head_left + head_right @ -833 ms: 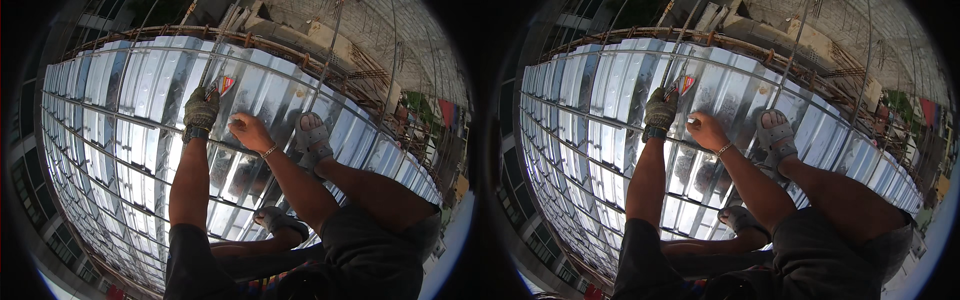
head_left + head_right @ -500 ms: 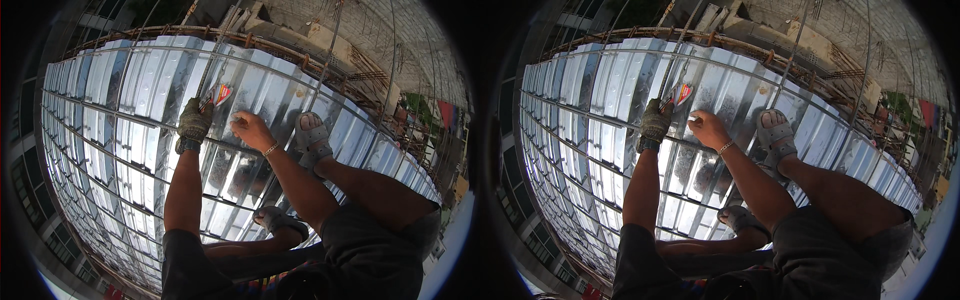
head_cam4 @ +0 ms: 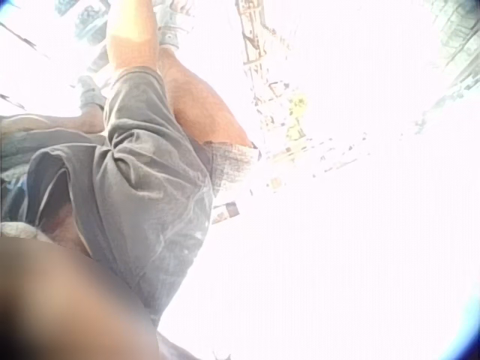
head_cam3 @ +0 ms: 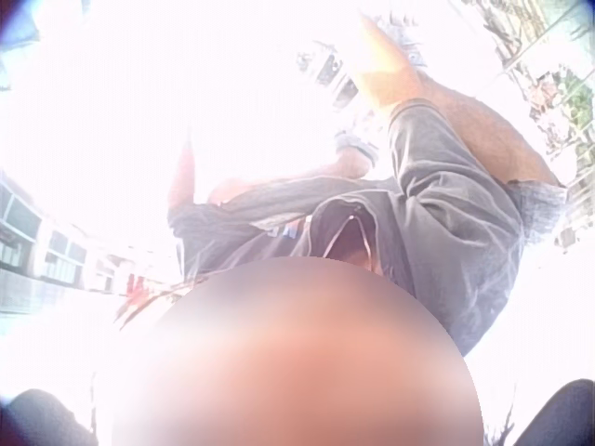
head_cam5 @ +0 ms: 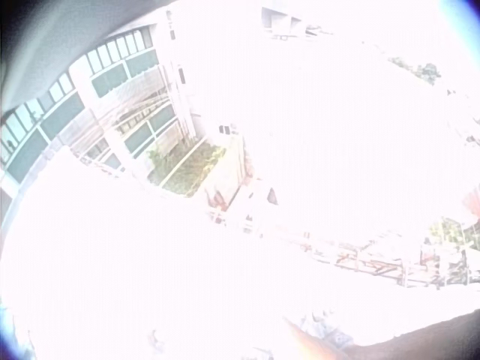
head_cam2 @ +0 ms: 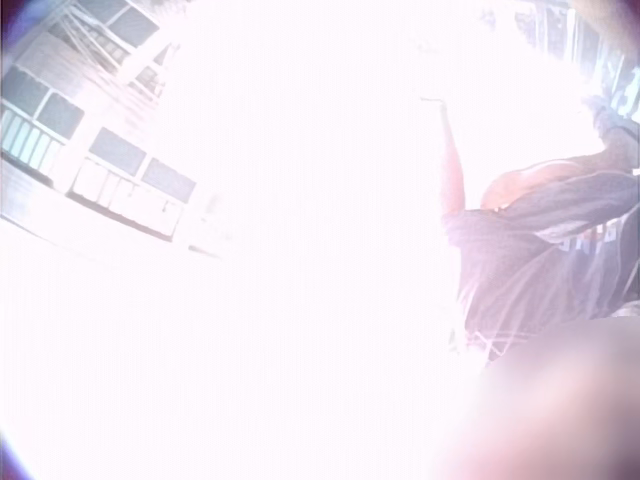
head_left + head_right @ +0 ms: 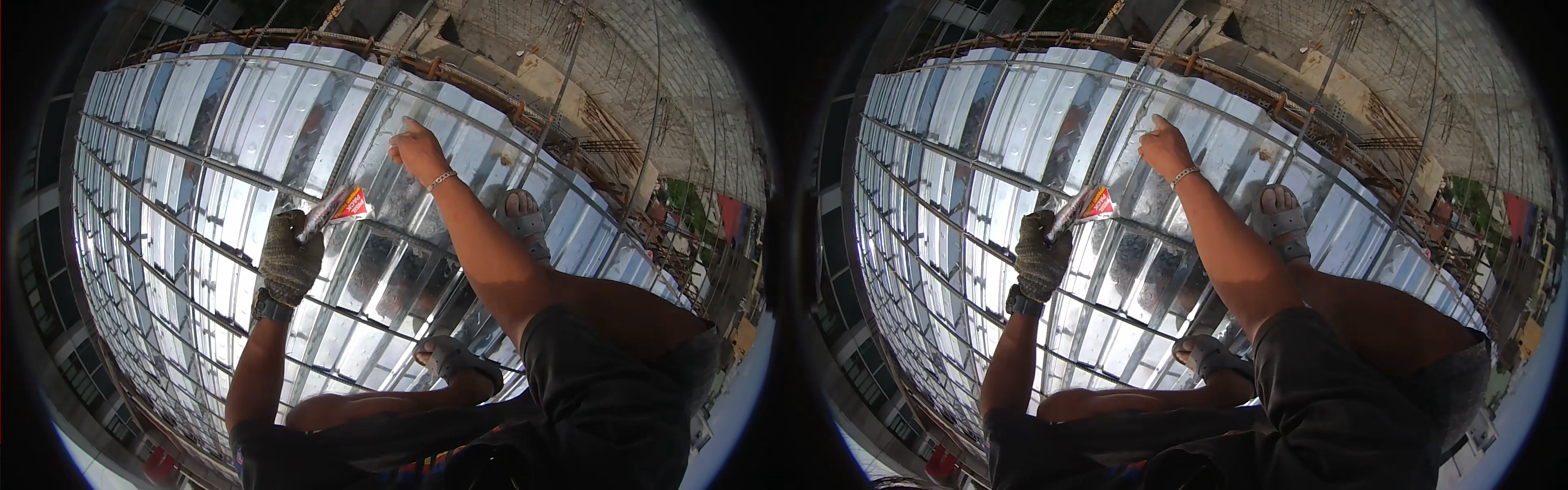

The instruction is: Applying sealant or adhesive to a metal roof frame and positioning roof sheets.

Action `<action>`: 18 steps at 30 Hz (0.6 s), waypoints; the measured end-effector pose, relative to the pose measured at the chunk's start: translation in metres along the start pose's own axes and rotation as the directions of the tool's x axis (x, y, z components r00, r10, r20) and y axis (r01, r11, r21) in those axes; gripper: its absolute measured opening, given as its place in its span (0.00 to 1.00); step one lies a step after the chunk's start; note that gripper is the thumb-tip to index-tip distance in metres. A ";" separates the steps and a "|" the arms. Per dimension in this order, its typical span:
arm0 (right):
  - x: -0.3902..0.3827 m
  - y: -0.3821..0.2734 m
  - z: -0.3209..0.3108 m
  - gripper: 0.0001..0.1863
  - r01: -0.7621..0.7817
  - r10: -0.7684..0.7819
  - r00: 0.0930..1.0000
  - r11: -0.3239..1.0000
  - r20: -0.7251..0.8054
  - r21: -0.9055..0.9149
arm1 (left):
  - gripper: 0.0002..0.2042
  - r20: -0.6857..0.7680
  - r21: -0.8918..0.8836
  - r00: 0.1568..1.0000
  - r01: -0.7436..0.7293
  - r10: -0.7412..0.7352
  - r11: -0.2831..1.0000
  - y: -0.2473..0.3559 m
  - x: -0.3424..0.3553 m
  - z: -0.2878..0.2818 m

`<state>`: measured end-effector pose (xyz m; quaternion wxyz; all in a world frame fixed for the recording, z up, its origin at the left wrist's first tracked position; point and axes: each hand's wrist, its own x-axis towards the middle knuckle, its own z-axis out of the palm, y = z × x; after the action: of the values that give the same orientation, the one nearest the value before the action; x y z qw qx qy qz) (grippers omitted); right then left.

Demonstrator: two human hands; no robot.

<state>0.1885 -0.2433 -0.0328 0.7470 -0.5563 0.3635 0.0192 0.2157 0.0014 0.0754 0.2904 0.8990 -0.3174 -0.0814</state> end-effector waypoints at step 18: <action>0.142 0.012 0.005 0.25 -0.251 0.139 0.946 0.888 -0.294 -0.387 | 0.15 -0.115 -0.458 0.870 0.382 -0.479 0.803 -0.005 -0.070 -0.023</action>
<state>0.2897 -0.2879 -0.1223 0.5508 -0.6615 0.4992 0.0997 0.1707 0.0586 0.0885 0.4847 0.8667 -0.0435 -0.1096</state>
